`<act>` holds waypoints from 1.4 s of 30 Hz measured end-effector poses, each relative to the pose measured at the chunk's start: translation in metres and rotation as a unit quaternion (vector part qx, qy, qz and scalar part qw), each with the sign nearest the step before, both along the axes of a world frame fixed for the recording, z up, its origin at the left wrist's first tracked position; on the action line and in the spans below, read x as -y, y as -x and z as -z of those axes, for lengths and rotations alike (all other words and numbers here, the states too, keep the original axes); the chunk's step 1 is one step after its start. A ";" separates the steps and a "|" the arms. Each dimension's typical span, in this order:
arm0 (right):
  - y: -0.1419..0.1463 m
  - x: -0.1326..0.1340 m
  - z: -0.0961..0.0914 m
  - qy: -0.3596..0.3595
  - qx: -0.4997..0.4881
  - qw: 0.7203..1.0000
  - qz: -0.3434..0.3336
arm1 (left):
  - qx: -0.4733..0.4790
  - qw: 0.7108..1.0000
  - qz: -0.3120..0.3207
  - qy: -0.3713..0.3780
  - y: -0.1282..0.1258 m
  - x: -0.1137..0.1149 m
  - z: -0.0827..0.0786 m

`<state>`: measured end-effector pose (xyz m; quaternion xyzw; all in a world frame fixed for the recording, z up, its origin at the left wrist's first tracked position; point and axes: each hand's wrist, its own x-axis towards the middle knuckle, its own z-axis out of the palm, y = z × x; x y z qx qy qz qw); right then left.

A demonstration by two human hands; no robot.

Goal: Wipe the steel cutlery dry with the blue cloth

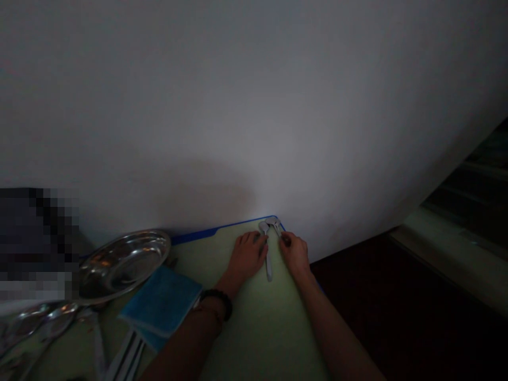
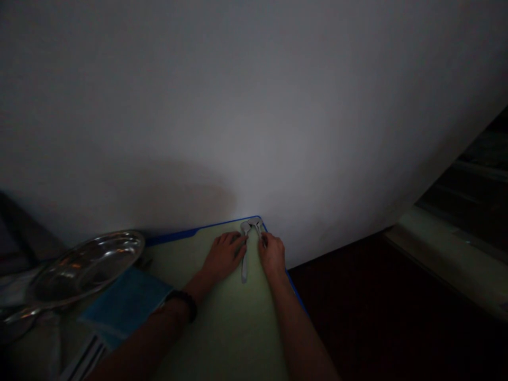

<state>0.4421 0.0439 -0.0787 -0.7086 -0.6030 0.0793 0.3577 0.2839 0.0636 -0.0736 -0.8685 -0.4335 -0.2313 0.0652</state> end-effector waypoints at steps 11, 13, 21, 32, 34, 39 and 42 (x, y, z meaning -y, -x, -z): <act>0.000 -0.003 0.002 -0.019 -0.005 1.000 -0.022 | 0.000 1.000 0.019 0.007 -0.002 -0.003 0.005; -0.001 -0.004 0.003 -0.023 -0.007 1.000 -0.015 | -0.002 1.000 0.023 0.009 -0.001 -0.003 0.005; 0.000 -0.003 0.003 -0.016 0.022 1.000 0.011 | 0.001 1.000 0.006 0.003 -0.006 -0.006 0.007; 0.007 -0.002 0.003 -0.023 0.055 0.997 -0.056 | 0.019 0.998 -0.058 0.004 -0.016 -0.009 0.005; 0.006 -0.002 0.004 -0.025 0.045 0.997 -0.057 | 0.017 0.998 -0.057 0.005 -0.015 -0.008 0.004; 0.004 -0.002 0.002 -0.032 0.019 0.997 -0.069 | 0.011 0.998 -0.055 0.008 -0.015 -0.008 0.004; 0.001 -0.002 0.000 -0.037 -0.004 0.998 -0.060 | 0.011 0.998 -0.057 0.010 -0.015 -0.008 0.004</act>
